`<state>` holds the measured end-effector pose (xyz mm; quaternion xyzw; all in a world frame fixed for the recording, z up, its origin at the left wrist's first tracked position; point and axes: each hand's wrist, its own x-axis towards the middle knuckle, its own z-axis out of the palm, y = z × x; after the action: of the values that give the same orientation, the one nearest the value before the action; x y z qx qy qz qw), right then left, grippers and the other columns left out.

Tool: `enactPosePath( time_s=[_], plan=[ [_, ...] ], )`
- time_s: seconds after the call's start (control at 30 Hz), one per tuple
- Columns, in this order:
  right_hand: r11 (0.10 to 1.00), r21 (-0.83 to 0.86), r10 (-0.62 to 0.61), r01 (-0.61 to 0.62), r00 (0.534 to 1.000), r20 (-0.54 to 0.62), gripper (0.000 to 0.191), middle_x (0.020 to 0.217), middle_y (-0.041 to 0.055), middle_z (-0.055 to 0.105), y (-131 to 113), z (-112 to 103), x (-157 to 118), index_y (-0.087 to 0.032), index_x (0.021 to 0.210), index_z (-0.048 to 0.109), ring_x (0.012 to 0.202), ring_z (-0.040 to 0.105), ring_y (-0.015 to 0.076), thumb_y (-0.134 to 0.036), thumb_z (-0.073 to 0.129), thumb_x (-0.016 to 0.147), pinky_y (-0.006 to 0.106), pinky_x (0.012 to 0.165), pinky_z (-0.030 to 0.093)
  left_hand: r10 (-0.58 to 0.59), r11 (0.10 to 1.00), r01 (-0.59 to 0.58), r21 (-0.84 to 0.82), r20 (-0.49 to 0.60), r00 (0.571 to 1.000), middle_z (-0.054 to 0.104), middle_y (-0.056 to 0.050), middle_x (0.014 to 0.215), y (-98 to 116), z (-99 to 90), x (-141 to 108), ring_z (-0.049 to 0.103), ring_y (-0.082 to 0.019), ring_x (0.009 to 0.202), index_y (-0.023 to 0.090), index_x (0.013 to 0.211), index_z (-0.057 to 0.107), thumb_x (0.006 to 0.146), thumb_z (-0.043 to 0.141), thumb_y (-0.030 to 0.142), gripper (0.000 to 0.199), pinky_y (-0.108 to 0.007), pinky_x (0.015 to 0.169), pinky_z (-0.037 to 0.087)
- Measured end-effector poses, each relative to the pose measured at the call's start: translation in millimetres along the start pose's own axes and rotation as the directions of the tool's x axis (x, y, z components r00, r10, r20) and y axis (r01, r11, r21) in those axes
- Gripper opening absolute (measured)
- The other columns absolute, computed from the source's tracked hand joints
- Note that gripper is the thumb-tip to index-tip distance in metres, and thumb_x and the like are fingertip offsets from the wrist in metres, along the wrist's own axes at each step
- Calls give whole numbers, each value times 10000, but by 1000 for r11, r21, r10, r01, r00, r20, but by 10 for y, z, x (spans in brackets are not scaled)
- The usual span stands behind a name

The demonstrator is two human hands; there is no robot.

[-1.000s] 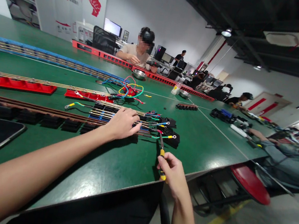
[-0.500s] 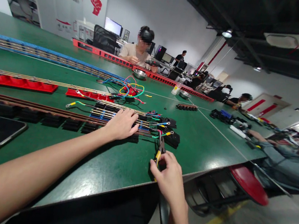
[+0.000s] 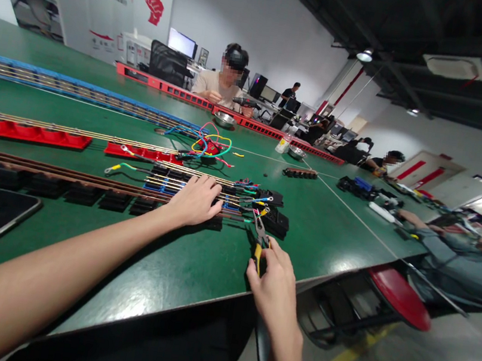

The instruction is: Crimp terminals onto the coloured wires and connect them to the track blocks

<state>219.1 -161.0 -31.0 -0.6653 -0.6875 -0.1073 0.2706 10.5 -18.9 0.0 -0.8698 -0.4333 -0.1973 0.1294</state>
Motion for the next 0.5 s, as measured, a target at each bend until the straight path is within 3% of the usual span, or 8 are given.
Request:
enactPosePath(
  time_s=[0.1, 0.27, 0.4, 0.5],
  plan=[
    [995, 90, 39, -41, 999, 25, 98, 1175, 204, 640, -15, -18, 28, -153, 839, 631, 1065, 604, 318, -226, 571, 814, 440, 917, 476, -1, 1000, 1, -3, 8, 1000, 609, -150, 1087, -4, 2, -2, 529, -299, 1054, 135, 1004, 623, 954, 427, 365, 307, -430, 894, 408],
    [921, 366, 89, -135, 986, 141, 159, 1000, 119, 669, -20, -51, 115, -170, 740, 653, 867, 647, 233, -300, 602, 815, 349, 796, 493, 0, 1000, 0, -3, 1, 1000, 608, -146, 1086, -4, 18, -2, 528, -300, 1056, 136, 1014, 616, 948, 430, 350, 291, -429, 895, 405],
    [807, 543, 128, -232, 967, 222, 233, 903, 94, 677, 78, -53, 174, -153, 708, 697, 794, 636, 210, -346, 621, 814, 326, 723, 486, -3, 1000, 3, -10, -10, 1000, 605, -143, 1083, -6, 22, -4, 531, -298, 1037, 133, 1040, 606, 938, 438, 338, 284, -429, 886, 405],
    [662, 669, 151, -337, 935, 322, 271, 883, 102, 696, 161, -64, 193, -142, 695, 726, 763, 633, 197, -385, 663, 795, 303, 664, 488, -4, 1000, 3, -14, -4, 1000, 603, -144, 1089, -8, 16, -3, 528, -302, 1045, 133, 1044, 603, 930, 441, 331, 279, -430, 889, 402]
  ],
)
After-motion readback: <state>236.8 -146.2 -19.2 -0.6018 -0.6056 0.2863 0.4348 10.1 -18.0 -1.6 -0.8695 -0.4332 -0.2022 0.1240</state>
